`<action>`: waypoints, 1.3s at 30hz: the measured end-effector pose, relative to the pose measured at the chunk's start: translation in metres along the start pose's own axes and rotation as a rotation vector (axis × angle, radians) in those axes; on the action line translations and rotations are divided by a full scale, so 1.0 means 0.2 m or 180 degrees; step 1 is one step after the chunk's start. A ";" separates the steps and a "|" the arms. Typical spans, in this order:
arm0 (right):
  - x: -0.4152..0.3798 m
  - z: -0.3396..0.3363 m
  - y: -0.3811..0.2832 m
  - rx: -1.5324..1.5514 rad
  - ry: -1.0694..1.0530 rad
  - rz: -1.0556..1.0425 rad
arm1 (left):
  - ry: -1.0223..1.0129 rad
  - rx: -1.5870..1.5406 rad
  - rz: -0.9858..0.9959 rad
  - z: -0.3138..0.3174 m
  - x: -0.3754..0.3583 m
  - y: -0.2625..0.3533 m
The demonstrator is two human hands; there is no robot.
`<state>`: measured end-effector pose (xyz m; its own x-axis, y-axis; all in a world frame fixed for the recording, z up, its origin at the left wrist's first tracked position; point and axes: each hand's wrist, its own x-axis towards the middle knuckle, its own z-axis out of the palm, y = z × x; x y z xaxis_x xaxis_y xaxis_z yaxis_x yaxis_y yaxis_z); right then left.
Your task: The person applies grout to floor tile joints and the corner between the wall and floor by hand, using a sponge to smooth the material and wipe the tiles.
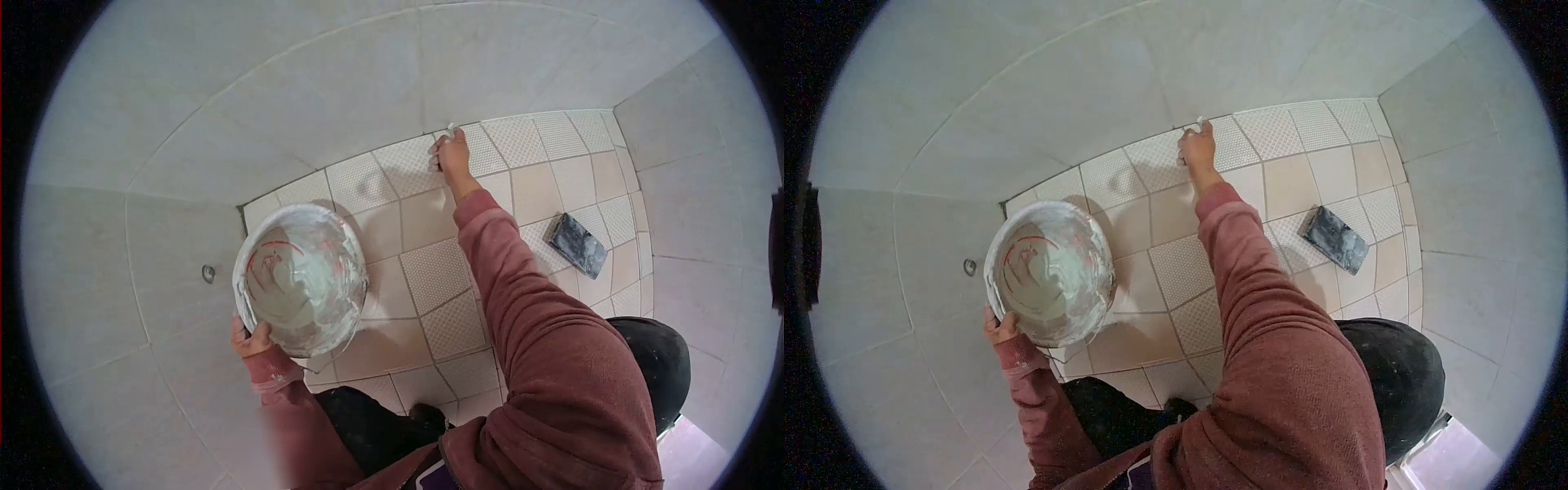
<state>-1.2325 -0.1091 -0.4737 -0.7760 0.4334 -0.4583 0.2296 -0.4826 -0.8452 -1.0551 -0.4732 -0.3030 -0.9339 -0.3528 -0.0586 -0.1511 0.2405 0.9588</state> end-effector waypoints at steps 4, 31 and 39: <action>0.10 0.03 0.11 -0.1554 0.0090 -0.0002 | 0.0121 0.0114 0.0076 0.00 0.01 -0.02; 0.01 0.02 0.00 -0.2366 0.0256 -0.0234 | 0.0063 0.0250 -0.0049 -0.05 0.04 -0.07; 0.13 -0.13 0.01 -0.2163 0.0707 -0.0591 | 0.0143 0.0288 -0.0033 -0.09 0.05 -0.10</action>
<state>-1.2365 -0.0802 -0.4942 -0.7168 0.6408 -0.2749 0.4752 0.1605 -0.8651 -1.0549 -0.4970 -0.3178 -0.9169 -0.3955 -0.0539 -0.1911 0.3165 0.9291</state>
